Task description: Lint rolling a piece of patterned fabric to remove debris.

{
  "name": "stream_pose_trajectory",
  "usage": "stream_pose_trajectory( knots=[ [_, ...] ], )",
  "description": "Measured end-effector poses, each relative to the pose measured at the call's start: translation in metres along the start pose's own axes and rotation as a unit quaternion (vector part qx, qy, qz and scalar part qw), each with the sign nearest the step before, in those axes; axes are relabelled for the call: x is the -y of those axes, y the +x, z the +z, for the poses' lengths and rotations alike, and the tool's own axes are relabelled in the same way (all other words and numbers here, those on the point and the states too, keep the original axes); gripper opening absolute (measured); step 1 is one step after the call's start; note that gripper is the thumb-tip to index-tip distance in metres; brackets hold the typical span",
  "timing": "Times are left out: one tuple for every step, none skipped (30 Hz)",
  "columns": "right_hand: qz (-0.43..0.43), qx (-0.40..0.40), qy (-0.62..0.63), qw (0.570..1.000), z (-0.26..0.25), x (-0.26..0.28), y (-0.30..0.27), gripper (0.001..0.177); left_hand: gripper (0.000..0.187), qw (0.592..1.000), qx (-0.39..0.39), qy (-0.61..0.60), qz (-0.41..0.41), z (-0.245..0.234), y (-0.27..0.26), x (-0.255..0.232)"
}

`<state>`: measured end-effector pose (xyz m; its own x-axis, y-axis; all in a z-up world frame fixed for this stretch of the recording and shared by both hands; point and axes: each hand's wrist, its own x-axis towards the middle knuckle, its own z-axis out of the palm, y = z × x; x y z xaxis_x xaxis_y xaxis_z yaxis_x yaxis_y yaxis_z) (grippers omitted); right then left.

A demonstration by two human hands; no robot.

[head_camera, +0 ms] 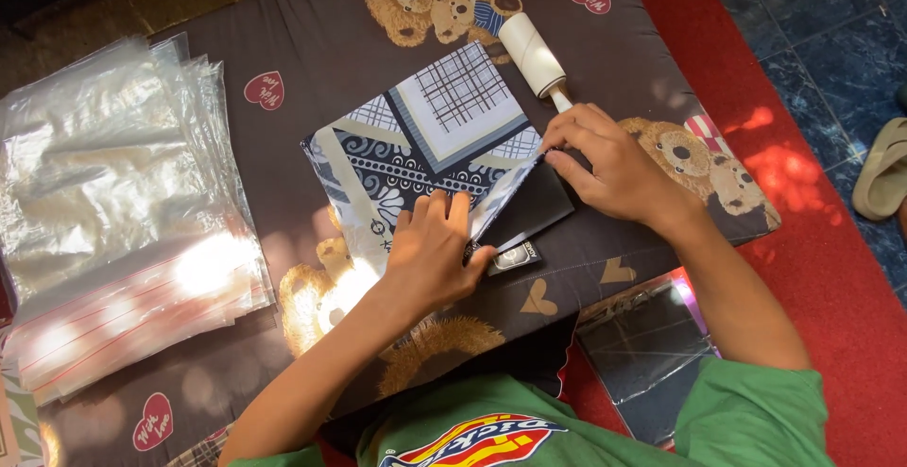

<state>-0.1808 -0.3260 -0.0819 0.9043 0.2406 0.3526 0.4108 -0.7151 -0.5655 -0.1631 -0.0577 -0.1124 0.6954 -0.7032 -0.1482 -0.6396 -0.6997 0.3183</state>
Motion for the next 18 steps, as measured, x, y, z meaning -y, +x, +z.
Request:
stream_pose_trajectory(
  knots=[
    [-0.001, 0.001, 0.0, 1.0, 0.001, 0.0, 0.004, 0.008, 0.072, 1.0, -0.001, 0.0, -0.001, 0.001, 0.001, 0.003],
    [-0.014, -0.016, 0.0, 1.0, 0.001, 0.001, 0.009, 0.009, 0.069, 1.0, -0.002, 0.003, -0.009, 0.003, 0.002, 0.007],
    [-0.027, -0.033, 0.001, 0.999, 0.003, 0.001, 0.014, 0.009, 0.066, 1.0, -0.003, 0.008, -0.018, 0.004, 0.002, 0.011],
    [-0.029, -0.033, 0.002, 0.999, 0.004, 0.002, 0.019, 0.009, 0.066, 1.0, -0.003, 0.008, -0.02, -0.002, -0.001, 0.012],
    [-0.028, -0.039, 0.007, 0.999, 0.005, 0.002, 0.024, 0.009, 0.072, 1.0, 0.007, -0.022, -0.015, -0.009, -0.004, 0.014],
    [-0.028, -0.045, 0.012, 0.999, 0.007, 0.003, 0.029, 0.009, 0.077, 0.998, 0.018, -0.053, -0.009, -0.015, -0.007, 0.015],
    [-0.029, -0.043, 0.015, 0.999, 0.009, 0.0, 0.033, 0.009, 0.077, 0.998, 0.018, -0.053, -0.013, -0.016, -0.009, 0.016],
    [-0.017, -0.041, 0.019, 0.999, 0.011, -0.002, 0.037, 0.009, 0.084, 0.999, 0.013, -0.023, -0.018, -0.016, -0.011, 0.017],
    [-0.006, -0.038, 0.022, 0.999, 0.013, -0.005, 0.041, 0.009, 0.092, 1.0, 0.009, 0.007, -0.023, -0.016, -0.013, 0.019],
    [-0.008, -0.035, 0.025, 0.999, 0.014, -0.003, 0.046, 0.009, 0.092, 1.0, 0.009, 0.006, -0.027, -0.017, -0.015, 0.02],
    [0.0, -0.038, 0.032, 0.999, 0.015, 0.0, 0.05, 0.008, 0.087, 0.999, 0.021, -0.009, -0.046, -0.018, -0.016, 0.022],
    [0.007, -0.041, 0.039, 0.998, 0.017, 0.002, 0.053, 0.007, 0.083, 0.997, 0.033, -0.025, -0.064, -0.018, -0.018, 0.023],
    [0.007, -0.039, 0.041, 0.998, 0.018, 0.001, 0.056, 0.007, 0.083, 0.997, 0.034, -0.026, -0.067, -0.02, -0.019, 0.025],
    [0.008, -0.043, 0.038, 0.998, 0.02, 0.0, 0.058, 0.007, 0.081, 0.995, 0.058, -0.032, -0.069, -0.022, -0.021, 0.027],
    [0.01, -0.048, 0.034, 0.998, 0.021, -0.001, 0.06, 0.007, 0.08, 0.993, 0.081, -0.038, -0.071, -0.024, -0.023, 0.028],
    [0.009, -0.046, 0.035, 0.998, 0.022, -0.003, 0.061, 0.007, 0.08, 0.993, 0.082, -0.039, -0.073, -0.022, -0.024, 0.031],
    [0.016, -0.05, 0.035, 0.998, 0.023, -0.004, 0.062, 0.006, 0.075, 0.994, 0.084, -0.017, -0.07, -0.02, -0.025, 0.033],
    [0.022, -0.053, 0.034, 0.998, 0.023, -0.006, 0.063, 0.005, 0.071, 0.994, 0.086, 0.006, -0.066, -0.019, -0.026, 0.035]
  ],
)
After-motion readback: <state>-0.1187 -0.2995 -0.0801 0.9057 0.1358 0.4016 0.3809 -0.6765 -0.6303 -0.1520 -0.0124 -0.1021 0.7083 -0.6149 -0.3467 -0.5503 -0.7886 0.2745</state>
